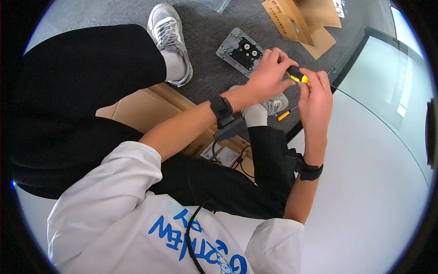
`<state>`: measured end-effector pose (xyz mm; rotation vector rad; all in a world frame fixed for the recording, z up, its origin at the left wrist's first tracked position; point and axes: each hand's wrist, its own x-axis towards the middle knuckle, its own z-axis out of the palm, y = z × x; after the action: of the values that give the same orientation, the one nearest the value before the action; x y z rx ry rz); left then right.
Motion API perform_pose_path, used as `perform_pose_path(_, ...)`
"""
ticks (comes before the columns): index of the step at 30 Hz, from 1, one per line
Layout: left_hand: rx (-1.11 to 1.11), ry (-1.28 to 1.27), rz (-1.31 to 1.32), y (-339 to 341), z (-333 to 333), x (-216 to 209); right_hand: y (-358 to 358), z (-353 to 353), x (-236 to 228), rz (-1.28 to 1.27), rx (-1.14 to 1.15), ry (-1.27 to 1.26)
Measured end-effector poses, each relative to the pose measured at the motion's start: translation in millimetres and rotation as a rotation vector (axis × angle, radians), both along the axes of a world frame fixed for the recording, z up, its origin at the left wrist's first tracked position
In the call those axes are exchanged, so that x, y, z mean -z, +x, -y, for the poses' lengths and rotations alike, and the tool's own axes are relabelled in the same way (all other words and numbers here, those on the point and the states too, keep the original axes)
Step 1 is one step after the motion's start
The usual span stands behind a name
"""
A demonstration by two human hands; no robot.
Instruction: The person sits on the floor and assembles a small electronic device by inserting screws into a plastic housing and tightening them with a screwdriver. The person handles screws, a plastic housing, and a screwdriver throughout the clip.
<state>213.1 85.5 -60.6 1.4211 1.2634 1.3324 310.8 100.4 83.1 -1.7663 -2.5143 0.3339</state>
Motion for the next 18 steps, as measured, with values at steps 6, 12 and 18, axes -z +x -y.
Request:
perform_pose_path(6,-0.176,-0.021,0.068,14.5,4.1,-13.9,-7.2,-4.4,3.1,0.21,0.19,-0.055)
perform_pose_path(12,-0.064,-0.123,0.095,6.1,9.9,-15.6,-10.4,8.1,-9.6,0.133,0.113,-0.149)
perform_pose_path(18,-0.176,0.046,-0.034,22.2,6.7,-20.2,6.8,-5.6,1.5,0.122,0.28,-0.133)
